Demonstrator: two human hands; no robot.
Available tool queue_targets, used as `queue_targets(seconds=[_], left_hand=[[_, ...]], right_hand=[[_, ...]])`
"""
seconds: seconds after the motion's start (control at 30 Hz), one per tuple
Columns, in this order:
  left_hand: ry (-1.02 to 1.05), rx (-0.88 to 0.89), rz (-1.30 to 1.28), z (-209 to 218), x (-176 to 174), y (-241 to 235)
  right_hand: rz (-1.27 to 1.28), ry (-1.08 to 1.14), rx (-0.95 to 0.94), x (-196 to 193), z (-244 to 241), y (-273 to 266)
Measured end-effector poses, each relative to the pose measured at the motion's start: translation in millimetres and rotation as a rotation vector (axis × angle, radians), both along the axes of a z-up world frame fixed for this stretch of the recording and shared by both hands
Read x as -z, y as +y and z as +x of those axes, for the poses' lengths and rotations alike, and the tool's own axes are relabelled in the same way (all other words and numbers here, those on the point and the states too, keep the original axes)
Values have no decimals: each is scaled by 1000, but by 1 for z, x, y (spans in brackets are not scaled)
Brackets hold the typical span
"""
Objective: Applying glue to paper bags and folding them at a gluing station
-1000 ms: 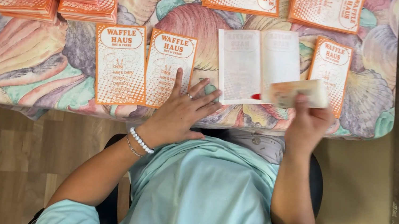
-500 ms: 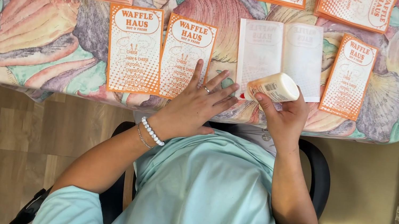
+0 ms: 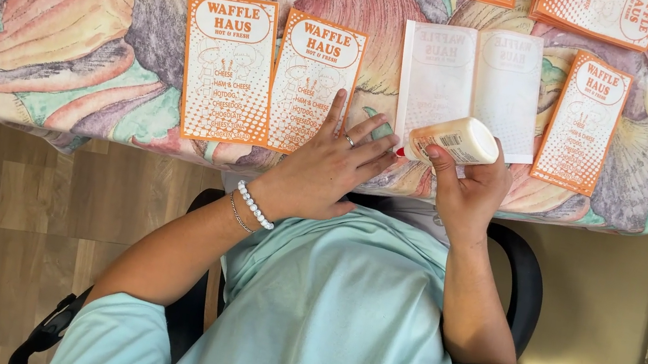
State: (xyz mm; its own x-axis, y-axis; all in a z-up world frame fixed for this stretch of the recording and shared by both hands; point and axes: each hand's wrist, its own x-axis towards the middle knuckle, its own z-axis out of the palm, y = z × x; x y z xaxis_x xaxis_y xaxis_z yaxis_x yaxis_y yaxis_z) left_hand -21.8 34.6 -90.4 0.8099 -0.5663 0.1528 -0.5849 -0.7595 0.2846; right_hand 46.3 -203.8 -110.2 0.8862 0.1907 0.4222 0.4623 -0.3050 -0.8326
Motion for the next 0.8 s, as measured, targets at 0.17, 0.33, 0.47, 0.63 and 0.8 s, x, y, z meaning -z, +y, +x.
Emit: queue_targets(seconds=[0.17, 0.33, 0.47, 0.63, 0.8], left_hand=[[23, 15, -9, 0, -2, 5], [-2, 17, -13, 0, 3, 4], [-8, 14, -31, 1, 3, 3], [-3, 14, -49, 2, 3, 2], [-5, 7, -56, 1, 4, 2]], right_hand=[[45, 10, 12, 9, 0, 1], [19, -11, 28, 16, 2, 0], [25, -29, 45, 13, 3, 1], [94, 33, 79, 20, 5, -8], [110, 37, 110, 20, 6, -17]])
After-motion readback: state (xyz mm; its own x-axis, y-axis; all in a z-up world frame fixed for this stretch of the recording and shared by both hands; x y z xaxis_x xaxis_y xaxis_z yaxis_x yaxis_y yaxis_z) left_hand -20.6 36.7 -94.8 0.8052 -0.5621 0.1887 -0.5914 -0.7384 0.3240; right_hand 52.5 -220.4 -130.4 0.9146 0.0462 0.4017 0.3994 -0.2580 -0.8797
